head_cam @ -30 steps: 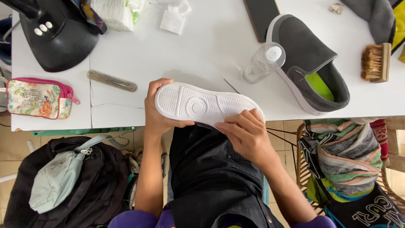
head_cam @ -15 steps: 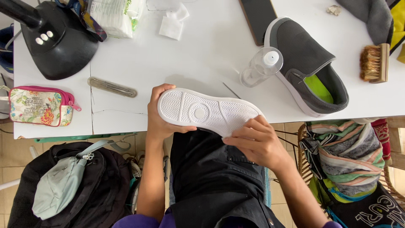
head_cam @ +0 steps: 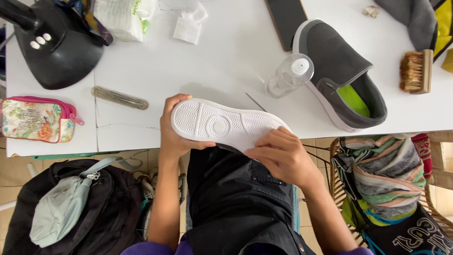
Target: The person cleans the sole of a gray slip-on shoe using a metal tool to scrape the surface and a wet tissue to wipe it. They then wipe the upper part of the shoe with the tissue.
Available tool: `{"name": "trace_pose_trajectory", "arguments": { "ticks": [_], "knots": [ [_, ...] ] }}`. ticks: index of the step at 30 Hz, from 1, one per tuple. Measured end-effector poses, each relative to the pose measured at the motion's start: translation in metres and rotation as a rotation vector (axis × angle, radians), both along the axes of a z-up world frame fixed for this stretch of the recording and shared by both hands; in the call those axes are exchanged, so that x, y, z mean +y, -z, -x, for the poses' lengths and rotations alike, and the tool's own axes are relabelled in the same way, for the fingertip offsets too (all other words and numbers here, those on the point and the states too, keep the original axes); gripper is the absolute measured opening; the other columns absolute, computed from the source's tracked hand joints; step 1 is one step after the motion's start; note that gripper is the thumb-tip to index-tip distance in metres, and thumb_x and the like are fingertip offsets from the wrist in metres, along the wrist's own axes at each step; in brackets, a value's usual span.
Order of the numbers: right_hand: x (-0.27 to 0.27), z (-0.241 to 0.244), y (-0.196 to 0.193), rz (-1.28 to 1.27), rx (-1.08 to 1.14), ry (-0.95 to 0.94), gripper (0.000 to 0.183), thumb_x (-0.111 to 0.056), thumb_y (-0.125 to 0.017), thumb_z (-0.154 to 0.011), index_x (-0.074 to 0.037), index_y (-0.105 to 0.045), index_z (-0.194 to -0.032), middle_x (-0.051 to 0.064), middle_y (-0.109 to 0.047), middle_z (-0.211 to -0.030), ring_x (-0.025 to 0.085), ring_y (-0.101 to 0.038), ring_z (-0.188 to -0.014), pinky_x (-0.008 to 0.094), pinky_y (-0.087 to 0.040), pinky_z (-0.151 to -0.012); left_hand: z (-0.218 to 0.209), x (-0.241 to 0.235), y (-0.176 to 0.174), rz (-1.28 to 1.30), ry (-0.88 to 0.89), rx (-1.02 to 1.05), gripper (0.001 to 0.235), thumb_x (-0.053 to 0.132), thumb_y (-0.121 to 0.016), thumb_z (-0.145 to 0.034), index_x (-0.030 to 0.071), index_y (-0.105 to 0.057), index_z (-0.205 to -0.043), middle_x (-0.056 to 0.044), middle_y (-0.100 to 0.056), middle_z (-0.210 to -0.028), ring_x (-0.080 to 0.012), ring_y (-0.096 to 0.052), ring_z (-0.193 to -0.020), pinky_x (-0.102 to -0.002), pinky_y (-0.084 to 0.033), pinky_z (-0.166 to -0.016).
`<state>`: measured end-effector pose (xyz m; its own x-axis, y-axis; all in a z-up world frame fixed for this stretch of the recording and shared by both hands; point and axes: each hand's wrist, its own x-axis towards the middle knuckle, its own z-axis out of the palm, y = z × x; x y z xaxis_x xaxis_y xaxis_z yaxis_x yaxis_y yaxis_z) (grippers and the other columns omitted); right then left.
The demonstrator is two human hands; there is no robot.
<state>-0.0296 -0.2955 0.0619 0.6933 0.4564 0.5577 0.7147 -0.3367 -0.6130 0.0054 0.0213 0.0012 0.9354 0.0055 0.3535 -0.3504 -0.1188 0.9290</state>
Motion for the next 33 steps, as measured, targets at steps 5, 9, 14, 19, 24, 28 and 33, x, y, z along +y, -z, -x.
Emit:
{"name": "trace_pose_trajectory", "arguments": {
  "ticks": [5, 9, 14, 19, 24, 28, 33],
  "knots": [
    [0.037, -0.02, -0.006, -0.043, -0.016, -0.027, 0.01, -0.011, -0.081, -0.103, -0.012, -0.086, -0.095, 0.006, -0.074, -0.088, 0.027, -0.066, -0.07, 0.038, -0.051, -0.067, 0.001, 0.005, 0.001, -0.068, 0.01, -0.012, 0.124, 0.039, -0.119, -0.042, 0.001, -0.053, -0.139, -0.019, -0.075, -0.119, -0.0293, -0.076, -0.109, -0.049, -0.063, -0.105],
    [0.038, -0.025, -0.004, -0.085, 0.004, -0.052, 0.008, -0.012, -0.081, -0.103, -0.012, -0.084, -0.095, 0.005, -0.074, -0.09, 0.026, -0.066, -0.071, 0.036, -0.051, -0.068, 0.001, 0.007, 0.008, -0.099, -0.011, -0.03, 0.126, 0.041, -0.119, -0.04, 0.0, -0.054, -0.14, -0.02, -0.077, -0.118, -0.0316, -0.077, -0.108, -0.051, -0.063, -0.103],
    [0.014, -0.014, -0.005, -0.053, 0.026, -0.049, 0.007, -0.011, -0.08, -0.102, -0.012, -0.085, -0.097, 0.005, -0.074, -0.091, 0.026, -0.067, -0.071, 0.037, -0.051, -0.069, 0.005, 0.0, 0.008, -0.043, -0.009, -0.032, 0.125, 0.041, -0.118, -0.041, 0.0, -0.055, -0.141, -0.021, -0.078, -0.118, -0.032, -0.079, -0.107, -0.049, -0.062, -0.104],
    [-0.002, -0.002, 0.02, -0.1, 0.094, 0.054, 0.006, -0.01, -0.084, -0.098, -0.014, -0.088, -0.095, 0.004, -0.077, -0.091, 0.024, -0.065, -0.071, 0.033, -0.053, -0.069, 0.002, 0.002, 0.007, -0.037, -0.008, -0.036, 0.124, 0.039, -0.119, -0.039, -0.001, -0.057, -0.14, -0.021, -0.079, -0.117, -0.0341, -0.08, -0.109, -0.05, -0.062, -0.105],
    [0.006, -0.002, 0.03, -0.138, 0.105, 0.095, 0.002, -0.013, -0.089, -0.096, -0.015, -0.09, -0.097, 0.002, -0.078, -0.092, 0.021, -0.062, -0.072, 0.031, -0.054, -0.071, 0.0, 0.006, 0.006, -0.004, -0.012, -0.044, 0.124, 0.039, -0.118, -0.04, 0.0, -0.058, -0.141, -0.02, -0.079, -0.121, -0.0321, -0.078, -0.113, -0.051, -0.061, -0.108],
    [0.011, -0.001, 0.029, -0.158, 0.099, 0.1, 0.003, -0.014, -0.091, -0.094, -0.015, -0.09, -0.097, 0.002, -0.079, -0.091, 0.02, -0.063, -0.071, 0.031, -0.054, -0.069, -0.003, 0.007, 0.004, -0.007, -0.031, -0.047, 0.124, 0.037, -0.118, -0.038, -0.001, -0.059, -0.14, -0.019, -0.078, -0.122, -0.0305, -0.077, -0.112, -0.049, -0.06, -0.109],
    [0.014, -0.001, 0.029, -0.172, 0.073, 0.113, 0.004, -0.011, -0.09, -0.094, -0.013, -0.09, -0.097, 0.004, -0.079, -0.09, 0.021, -0.061, -0.069, 0.029, -0.056, -0.067, -0.007, 0.009, 0.004, 0.004, -0.013, -0.037, 0.122, 0.036, -0.119, -0.038, -0.001, -0.06, -0.139, -0.018, -0.079, -0.117, -0.0277, -0.077, -0.109, -0.047, -0.06, -0.108]
  ]
}}
